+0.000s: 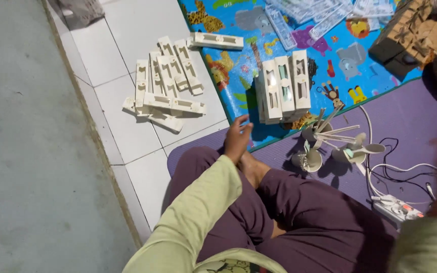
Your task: Assembling white plastic box components by folding and slotting them together using hands and a plastic spoon handle.
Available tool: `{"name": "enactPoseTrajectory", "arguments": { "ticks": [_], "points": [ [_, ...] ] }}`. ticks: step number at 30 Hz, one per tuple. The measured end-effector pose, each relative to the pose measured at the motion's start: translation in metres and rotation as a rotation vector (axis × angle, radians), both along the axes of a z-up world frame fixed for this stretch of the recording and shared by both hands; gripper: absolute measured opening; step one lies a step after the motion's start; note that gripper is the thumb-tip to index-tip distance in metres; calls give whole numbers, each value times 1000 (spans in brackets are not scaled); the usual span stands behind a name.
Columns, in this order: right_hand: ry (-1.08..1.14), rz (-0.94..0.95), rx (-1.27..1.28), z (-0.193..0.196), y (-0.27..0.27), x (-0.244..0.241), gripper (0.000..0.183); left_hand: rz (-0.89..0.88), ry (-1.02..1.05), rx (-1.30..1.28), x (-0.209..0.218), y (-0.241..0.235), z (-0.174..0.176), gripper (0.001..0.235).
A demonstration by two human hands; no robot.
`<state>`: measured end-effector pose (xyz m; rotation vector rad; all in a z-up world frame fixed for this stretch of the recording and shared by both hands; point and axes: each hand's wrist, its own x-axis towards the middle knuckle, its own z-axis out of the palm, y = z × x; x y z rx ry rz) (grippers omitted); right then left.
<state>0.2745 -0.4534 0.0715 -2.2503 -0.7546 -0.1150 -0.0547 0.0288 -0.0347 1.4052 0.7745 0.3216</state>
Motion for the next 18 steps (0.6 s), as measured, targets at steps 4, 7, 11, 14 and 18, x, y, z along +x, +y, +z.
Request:
{"name": "enactPoseTrajectory", "arguments": {
  "ticks": [4,7,11,14,18],
  "points": [
    [-317,-264,-321,-58,59,-156,41,18,-116,149,-30,16,-3,39],
    [-245,-171,-404,-58,87,-201,30,-1,-123,180,-47,19,-21,39],
    [-218,-8,-122,-64,94,-201,31,-17,-160,386,-63,16,-11,32],
    [-193,1,-95,-80,83,-207,25,-21,-162,491,-69,10,-3,31],
    [-89,-8,-83,-46,108,-225,20,-184,-150,737,-75,11,1,32]
  ]
}}
